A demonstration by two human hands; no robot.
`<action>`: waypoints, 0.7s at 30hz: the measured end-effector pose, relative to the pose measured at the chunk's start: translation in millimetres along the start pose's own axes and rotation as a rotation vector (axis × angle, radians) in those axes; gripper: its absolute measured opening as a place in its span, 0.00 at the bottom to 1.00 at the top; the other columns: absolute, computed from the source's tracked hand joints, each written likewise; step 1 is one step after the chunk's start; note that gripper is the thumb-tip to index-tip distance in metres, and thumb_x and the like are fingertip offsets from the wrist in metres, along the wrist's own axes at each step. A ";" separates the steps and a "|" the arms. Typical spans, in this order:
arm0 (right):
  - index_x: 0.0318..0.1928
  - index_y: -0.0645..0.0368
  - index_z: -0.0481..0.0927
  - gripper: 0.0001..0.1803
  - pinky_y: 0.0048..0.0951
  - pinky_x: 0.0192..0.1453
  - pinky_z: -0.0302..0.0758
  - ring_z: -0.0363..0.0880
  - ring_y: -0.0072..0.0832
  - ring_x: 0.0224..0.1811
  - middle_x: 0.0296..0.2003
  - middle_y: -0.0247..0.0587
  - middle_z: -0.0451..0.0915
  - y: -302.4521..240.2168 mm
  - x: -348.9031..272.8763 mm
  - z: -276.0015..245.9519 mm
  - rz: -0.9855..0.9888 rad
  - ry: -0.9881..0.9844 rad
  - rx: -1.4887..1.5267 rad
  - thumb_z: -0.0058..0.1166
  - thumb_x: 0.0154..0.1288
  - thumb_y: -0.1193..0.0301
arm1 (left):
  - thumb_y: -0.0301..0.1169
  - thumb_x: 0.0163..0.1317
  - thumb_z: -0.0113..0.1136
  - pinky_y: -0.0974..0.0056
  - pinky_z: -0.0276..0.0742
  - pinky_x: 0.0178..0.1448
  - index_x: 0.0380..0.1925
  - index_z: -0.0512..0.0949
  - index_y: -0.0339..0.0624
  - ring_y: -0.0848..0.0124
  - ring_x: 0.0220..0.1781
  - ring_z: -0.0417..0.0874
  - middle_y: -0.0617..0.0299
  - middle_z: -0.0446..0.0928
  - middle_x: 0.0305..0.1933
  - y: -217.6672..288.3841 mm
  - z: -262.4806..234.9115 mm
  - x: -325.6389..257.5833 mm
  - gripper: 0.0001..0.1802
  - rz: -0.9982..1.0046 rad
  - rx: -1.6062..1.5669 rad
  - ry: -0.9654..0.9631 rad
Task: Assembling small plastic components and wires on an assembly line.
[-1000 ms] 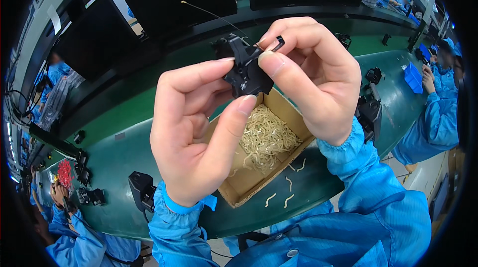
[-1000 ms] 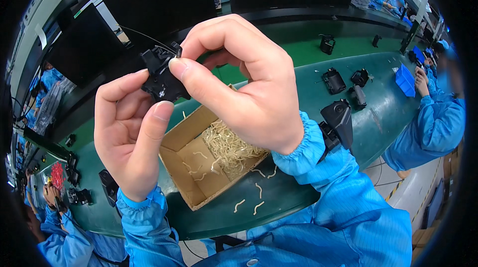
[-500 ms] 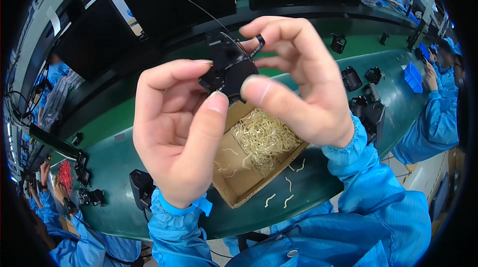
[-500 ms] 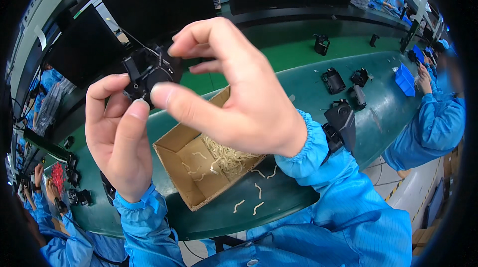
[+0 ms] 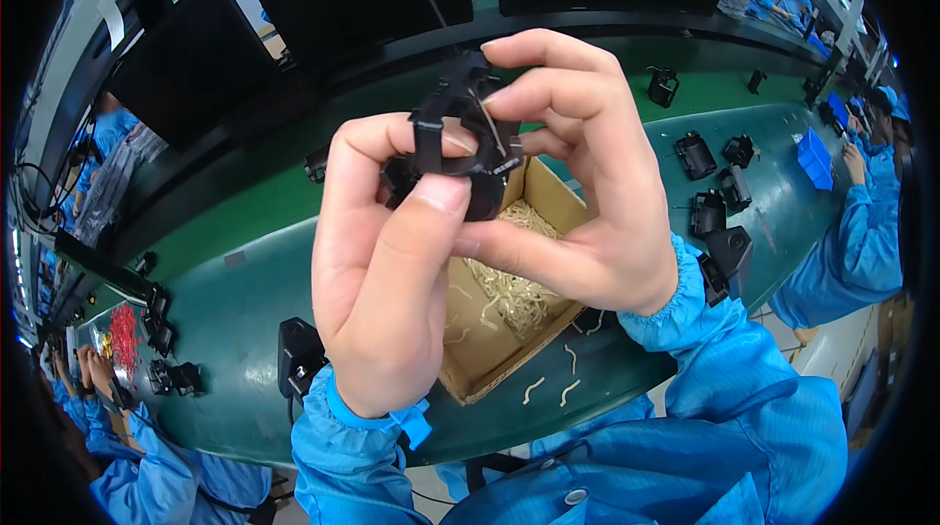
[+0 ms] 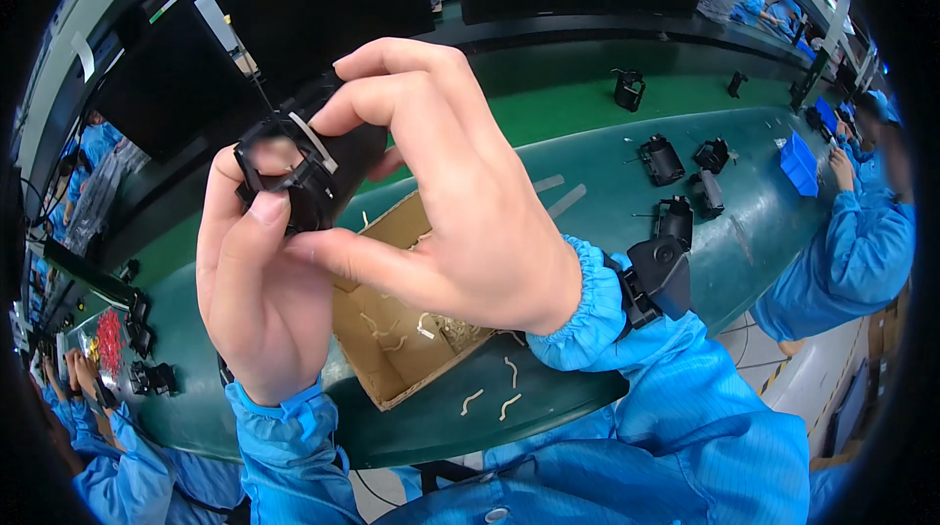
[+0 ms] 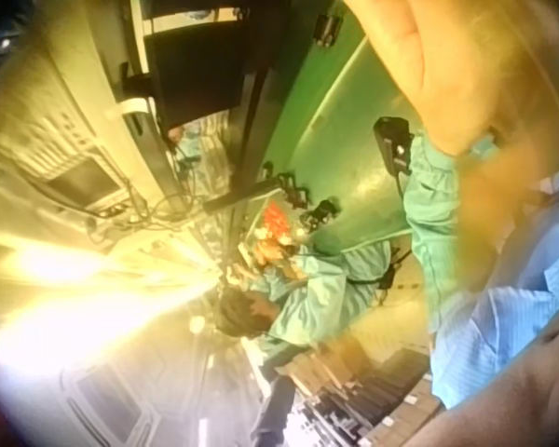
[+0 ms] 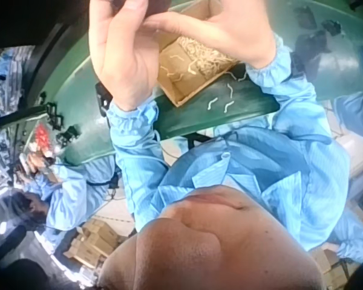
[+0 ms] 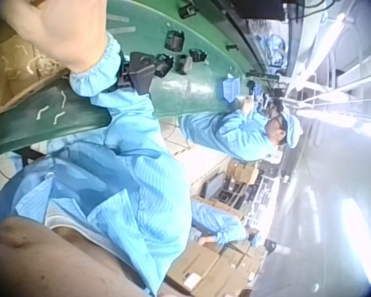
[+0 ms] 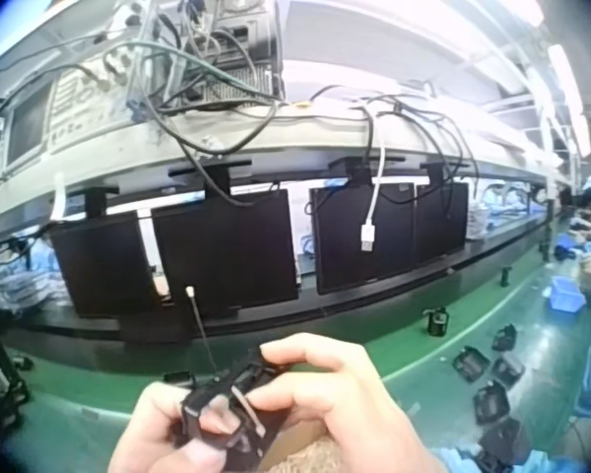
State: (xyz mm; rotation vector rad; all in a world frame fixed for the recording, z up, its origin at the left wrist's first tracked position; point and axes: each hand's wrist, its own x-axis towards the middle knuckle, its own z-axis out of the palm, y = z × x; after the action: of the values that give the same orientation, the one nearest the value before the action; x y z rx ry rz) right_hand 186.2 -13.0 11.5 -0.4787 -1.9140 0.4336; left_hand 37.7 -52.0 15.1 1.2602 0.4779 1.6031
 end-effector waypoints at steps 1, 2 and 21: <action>0.51 0.62 0.64 0.34 0.29 0.54 0.73 0.73 0.30 0.53 0.58 0.49 0.58 -1.1 -0.6 -1.0 -0.006 -0.002 -0.014 0.70 0.45 0.75 | 0.23 0.63 0.48 0.70 0.65 0.54 0.43 0.66 0.37 0.78 0.46 0.68 0.62 0.69 0.44 0.9 0.6 0.3 0.09 -0.011 -0.053 -0.038; 0.51 0.62 0.64 0.34 0.29 0.54 0.73 0.73 0.30 0.53 0.58 0.49 0.58 -2.2 -0.7 -2.1 -0.006 -0.002 -0.017 0.70 0.45 0.75 | 0.29 0.59 0.51 0.65 0.62 0.58 0.42 0.67 0.37 0.71 0.49 0.69 0.58 0.70 0.44 1.5 4.4 -0.2 0.12 -0.031 0.006 0.004; 0.49 0.60 0.70 0.34 0.21 0.44 0.73 0.74 0.23 0.46 0.55 0.46 0.64 0.1 5.1 -12.3 0.023 0.015 -0.142 0.73 0.40 0.72 | 0.19 0.57 0.44 0.67 0.71 0.55 0.51 0.68 0.27 0.71 0.49 0.77 0.51 0.76 0.46 6.5 -5.3 8.6 0.19 0.032 0.304 0.018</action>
State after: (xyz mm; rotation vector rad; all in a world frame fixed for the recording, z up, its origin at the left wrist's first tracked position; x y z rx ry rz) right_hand 195.8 -9.3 19.9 -0.5957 -1.9342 0.3084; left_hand 30.3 -45.8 22.4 1.4852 0.7367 1.6115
